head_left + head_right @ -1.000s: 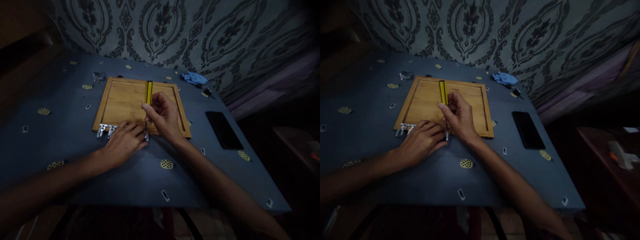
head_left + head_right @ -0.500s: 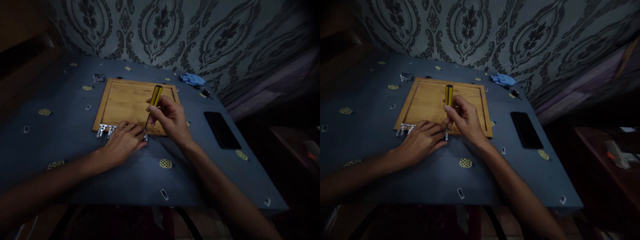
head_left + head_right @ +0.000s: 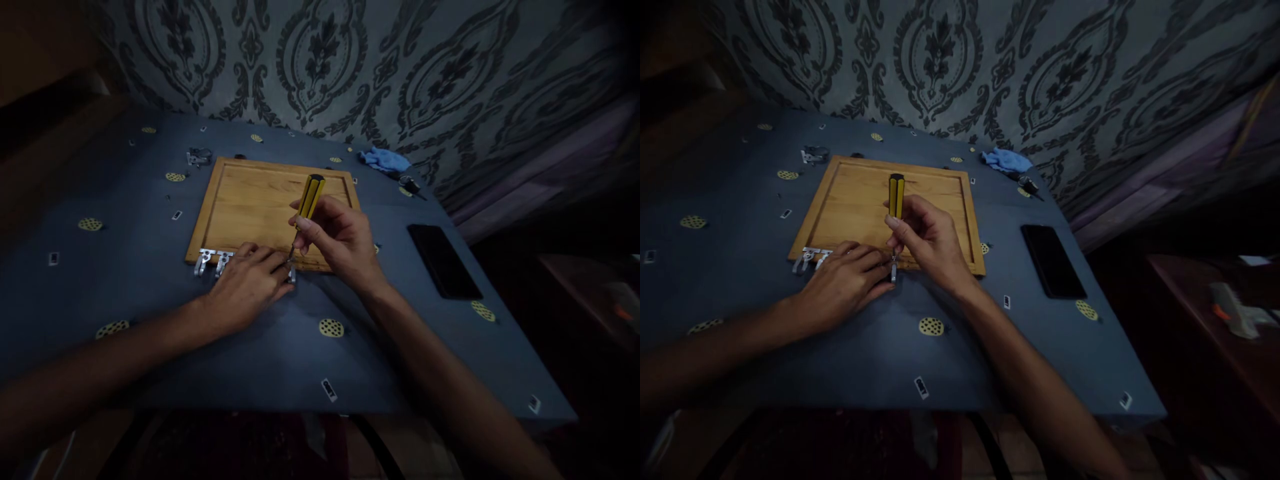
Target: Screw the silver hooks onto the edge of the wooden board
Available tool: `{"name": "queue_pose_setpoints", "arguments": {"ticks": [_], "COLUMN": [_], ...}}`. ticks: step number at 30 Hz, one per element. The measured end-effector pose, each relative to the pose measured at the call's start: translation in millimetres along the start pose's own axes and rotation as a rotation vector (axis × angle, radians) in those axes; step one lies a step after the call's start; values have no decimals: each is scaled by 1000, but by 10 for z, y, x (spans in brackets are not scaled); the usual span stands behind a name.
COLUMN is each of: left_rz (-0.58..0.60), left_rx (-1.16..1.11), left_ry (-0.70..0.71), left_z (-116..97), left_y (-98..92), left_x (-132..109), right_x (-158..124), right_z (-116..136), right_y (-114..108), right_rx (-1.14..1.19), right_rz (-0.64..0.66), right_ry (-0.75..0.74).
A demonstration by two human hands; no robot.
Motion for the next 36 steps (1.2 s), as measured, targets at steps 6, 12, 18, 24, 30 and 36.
{"name": "queue_pose_setpoints", "arguments": {"ticks": [6,12,18,24,30,36], "left_rz": [-10,-35,-20,-17,-34,-4], "left_rx": [9,-3,-3,5,10,-1], "left_ry": [-1,-5,-5,-5,-10,-10], "left_z": [-14,-4,2,0,1,2], "left_y": [-1,-22,-16,-20,-14,-4], "left_x": [-3,-8,-12,-9,-11,-17], "right_x": [-28,-62,-71,-72,-72,-73], "right_z": [-4,40,44,-2,-4,-14], "right_y": [49,8,-3,17,-1,-8], "right_rx": [6,38,27,5,-10,-22], "right_rz": [-90,-203,-179,-184,-189,-195], "right_ry": [-37,-63,-67,-52,-64,-71]}}
Point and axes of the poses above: each hand's wrist, its own x-axis towards the middle knuckle, its own y-axis out of the palm, z = x × y, the point moved 5 cm from there along x, towards the middle knuckle, and after that the axes turned 11 degrees about y, right-handed, at the moved point
